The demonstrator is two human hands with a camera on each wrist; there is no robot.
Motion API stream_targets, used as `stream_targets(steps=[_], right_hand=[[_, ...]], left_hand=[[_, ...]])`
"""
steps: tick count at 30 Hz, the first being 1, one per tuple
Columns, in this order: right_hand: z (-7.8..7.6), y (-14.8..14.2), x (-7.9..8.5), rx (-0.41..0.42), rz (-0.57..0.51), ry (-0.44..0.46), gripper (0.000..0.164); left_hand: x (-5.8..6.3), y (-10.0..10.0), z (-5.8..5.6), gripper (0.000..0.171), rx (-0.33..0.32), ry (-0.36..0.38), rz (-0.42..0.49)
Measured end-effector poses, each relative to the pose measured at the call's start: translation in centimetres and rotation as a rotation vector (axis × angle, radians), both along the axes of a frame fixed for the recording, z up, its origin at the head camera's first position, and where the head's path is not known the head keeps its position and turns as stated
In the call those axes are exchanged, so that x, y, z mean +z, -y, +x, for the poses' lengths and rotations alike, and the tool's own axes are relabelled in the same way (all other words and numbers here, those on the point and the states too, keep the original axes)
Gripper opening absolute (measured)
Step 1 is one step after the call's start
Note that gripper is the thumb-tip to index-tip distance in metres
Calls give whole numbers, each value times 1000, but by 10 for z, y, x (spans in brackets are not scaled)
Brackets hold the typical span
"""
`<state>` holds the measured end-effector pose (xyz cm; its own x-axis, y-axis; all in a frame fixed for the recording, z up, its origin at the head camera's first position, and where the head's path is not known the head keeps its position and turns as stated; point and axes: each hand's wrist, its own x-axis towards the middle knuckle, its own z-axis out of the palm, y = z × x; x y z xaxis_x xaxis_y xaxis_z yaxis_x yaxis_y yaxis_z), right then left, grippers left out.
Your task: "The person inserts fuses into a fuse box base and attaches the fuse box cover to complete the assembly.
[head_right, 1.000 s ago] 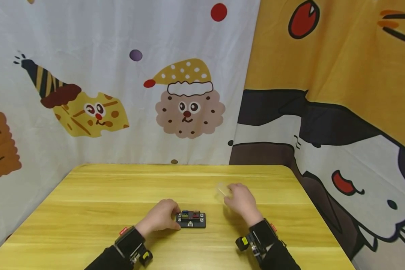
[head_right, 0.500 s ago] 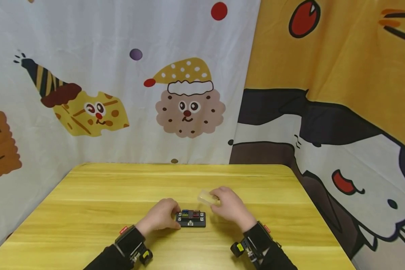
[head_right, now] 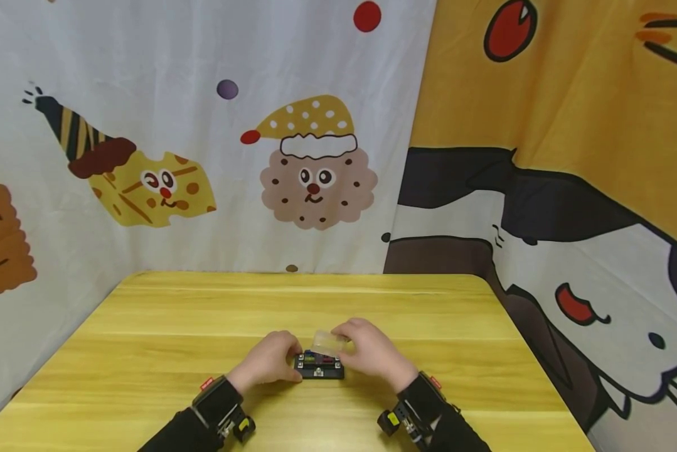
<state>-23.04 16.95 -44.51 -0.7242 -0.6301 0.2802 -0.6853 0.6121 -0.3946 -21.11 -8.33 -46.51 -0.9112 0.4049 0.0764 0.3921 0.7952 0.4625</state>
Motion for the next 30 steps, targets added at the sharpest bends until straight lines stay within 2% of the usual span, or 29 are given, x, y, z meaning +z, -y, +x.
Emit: stream_targets(steps=[7,15,30], right_hand=[[0,8,-2,42,17,27,36],[0,15,-1,78,59,11,33],[0,18,-4,89,110,20,33]], left_hand=[[0,0,-1,42,-2,-4,5],[0,0,-1,42,-8,-15,4],[0,0,-1,42,-19,-26,0]])
